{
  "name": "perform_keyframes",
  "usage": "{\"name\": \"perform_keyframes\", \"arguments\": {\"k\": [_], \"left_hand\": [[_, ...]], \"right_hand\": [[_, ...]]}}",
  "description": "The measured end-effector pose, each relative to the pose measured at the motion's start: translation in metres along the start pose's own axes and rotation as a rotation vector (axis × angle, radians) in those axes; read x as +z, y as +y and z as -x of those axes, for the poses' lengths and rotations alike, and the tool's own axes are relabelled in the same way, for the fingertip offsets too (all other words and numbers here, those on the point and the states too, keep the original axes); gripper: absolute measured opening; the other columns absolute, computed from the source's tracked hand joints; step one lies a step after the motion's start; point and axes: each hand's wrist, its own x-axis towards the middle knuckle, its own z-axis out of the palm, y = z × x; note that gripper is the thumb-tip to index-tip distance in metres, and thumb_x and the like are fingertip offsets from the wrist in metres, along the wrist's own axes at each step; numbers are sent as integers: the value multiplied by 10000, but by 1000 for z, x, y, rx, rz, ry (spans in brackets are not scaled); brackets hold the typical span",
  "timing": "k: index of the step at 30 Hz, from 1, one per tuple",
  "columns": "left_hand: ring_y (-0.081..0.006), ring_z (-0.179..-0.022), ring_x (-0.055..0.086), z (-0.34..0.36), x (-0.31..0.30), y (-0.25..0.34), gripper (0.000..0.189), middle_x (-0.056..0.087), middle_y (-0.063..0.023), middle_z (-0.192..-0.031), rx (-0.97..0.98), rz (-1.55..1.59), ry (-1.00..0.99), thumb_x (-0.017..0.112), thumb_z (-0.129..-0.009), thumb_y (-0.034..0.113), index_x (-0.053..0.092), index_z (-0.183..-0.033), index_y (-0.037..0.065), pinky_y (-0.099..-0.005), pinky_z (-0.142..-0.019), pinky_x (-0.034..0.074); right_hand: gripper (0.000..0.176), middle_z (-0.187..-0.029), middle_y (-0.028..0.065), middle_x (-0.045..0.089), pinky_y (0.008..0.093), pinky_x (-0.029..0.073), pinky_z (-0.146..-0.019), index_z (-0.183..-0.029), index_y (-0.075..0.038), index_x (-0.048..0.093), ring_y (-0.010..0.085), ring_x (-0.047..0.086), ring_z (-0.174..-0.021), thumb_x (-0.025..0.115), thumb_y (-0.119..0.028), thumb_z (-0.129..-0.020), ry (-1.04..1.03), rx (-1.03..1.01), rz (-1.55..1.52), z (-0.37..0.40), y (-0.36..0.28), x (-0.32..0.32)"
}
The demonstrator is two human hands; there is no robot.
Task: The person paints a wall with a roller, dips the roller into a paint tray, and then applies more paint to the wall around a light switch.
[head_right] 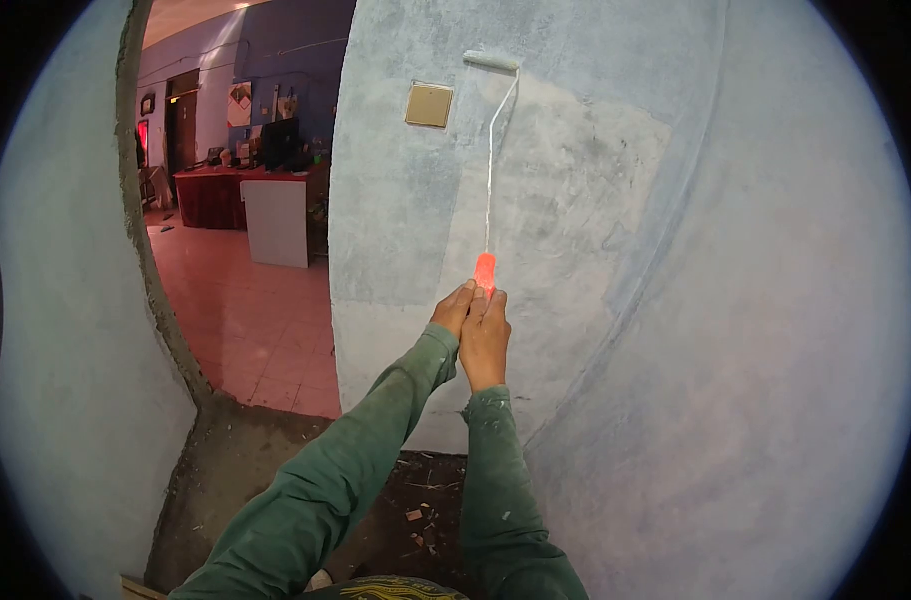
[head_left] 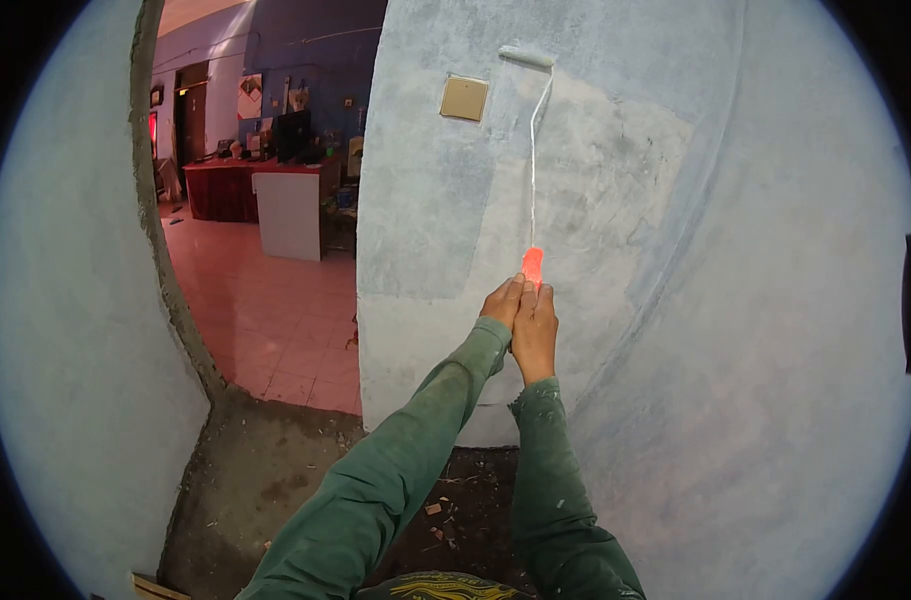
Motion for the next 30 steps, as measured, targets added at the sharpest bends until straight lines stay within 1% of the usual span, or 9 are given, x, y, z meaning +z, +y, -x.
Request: {"name": "perform_keyframes", "arguments": {"k": [4,5,9,13,15,21,25,28,30], "left_hand": [[-170,-915,535,18,-6,-17,460,602,-100,-1002,4,-30,4,407,-922,402,556,-1118,13,-282,-839,415],[-128,-927,514,24,-12,-26,427,582,-68,-1029,-49,-36,-23,416,-933,360,545,-1135,6,-256,-834,411],[-123,-911,517,38,-18,-45,397,587,-59,-1010,-81,-47,26,425,-932,335,558,-1114,8,-259,-833,413],[-124,-907,521,17,-15,-20,393,592,-62,-1008,-53,-38,13,434,-929,329,561,-1110,4,-260,-832,415],[-127,-904,524,-3,-10,2,404,594,-63,-996,22,-66,24,435,-927,337,565,-1100,-4,-258,-826,418],[-130,-848,519,-20,1,55,380,594,-60,-919,-1,-102,-9,434,-924,350,585,-1037,20,-259,-783,421],[-123,-800,507,16,-8,32,364,585,-56,-876,102,-219,17,425,-928,338,585,-1022,25,-259,-750,423],[-109,-775,500,37,-13,13,360,574,-39,-857,75,-112,33,426,-933,331,581,-1032,21,-246,-723,426],[-99,-776,499,42,-17,2,353,574,-28,-867,-12,49,50,436,-937,323,577,-1047,20,-238,-717,430]], "right_hand": [[325,-853,323,564,499,410,-671,-971,4,410,489,538,-819,361,-314,-932,7,5,2,18,23,3],[329,-846,322,565,500,410,-670,-976,4,411,490,538,-815,362,-318,-932,-6,7,7,26,29,3],[340,-831,320,565,497,412,-668,-989,2,417,486,541,-809,369,-330,-929,-13,49,10,42,36,6],[353,-862,319,565,485,416,-699,-996,2,430,473,543,-848,366,-340,-928,-13,16,-4,23,17,7],[362,-874,317,565,478,416,-710,-991,3,434,470,541,-859,363,-347,-929,-7,9,-10,3,0,8],[382,-892,305,568,460,419,-721,-962,8,444,462,540,-860,360,-363,-929,25,-70,-76,-22,-25,5],[356,-867,295,573,458,421,-696,-945,11,445,449,552,-826,373,-338,-930,23,-42,-91,12,-11,5],[340,-839,285,579,458,423,-669,-939,10,445,437,564,-788,378,-322,-931,16,-41,-97,34,1,7],[338,-818,282,582,459,426,-654,-937,9,445,429,573,-766,379,-322,-931,4,-24,-101,38,10,10]]}}
